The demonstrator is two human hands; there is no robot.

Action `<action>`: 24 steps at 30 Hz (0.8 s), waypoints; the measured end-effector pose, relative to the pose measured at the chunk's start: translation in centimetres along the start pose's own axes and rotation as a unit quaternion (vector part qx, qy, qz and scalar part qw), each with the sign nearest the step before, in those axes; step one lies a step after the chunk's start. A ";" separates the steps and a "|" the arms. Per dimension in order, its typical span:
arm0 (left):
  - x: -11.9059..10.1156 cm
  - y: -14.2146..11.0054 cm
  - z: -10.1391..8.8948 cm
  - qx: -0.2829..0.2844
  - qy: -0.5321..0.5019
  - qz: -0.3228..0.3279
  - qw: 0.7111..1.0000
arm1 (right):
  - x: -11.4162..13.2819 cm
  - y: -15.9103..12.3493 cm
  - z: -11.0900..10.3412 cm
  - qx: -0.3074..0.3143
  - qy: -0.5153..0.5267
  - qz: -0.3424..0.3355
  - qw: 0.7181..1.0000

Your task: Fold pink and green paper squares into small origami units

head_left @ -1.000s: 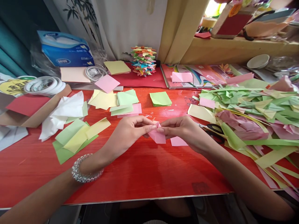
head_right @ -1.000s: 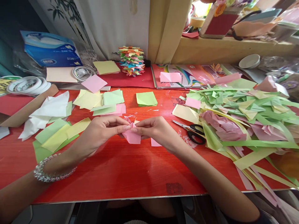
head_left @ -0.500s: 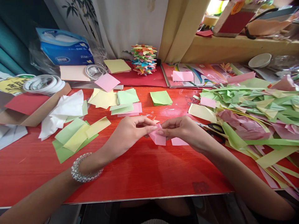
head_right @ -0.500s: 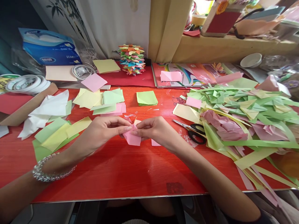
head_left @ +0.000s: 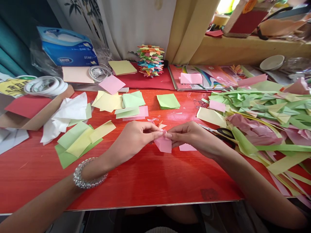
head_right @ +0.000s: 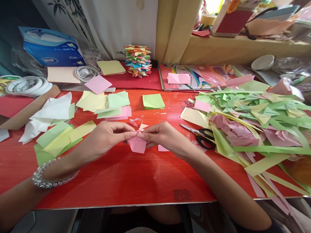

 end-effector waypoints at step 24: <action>0.0 0.1 0.3 -0.005 -0.005 -0.001 1.000 | 0.0 0.3 -0.3 -0.037 -0.031 0.001 0.999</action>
Point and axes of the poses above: each hand's wrist, its own y-axis towards the middle knuckle, its own z-axis out of the palm, x = y × z, the point moved 7 cm from there along y, towards the middle knuckle, and after that the axes turned 12 degrees about z, right-handed, at the moved point
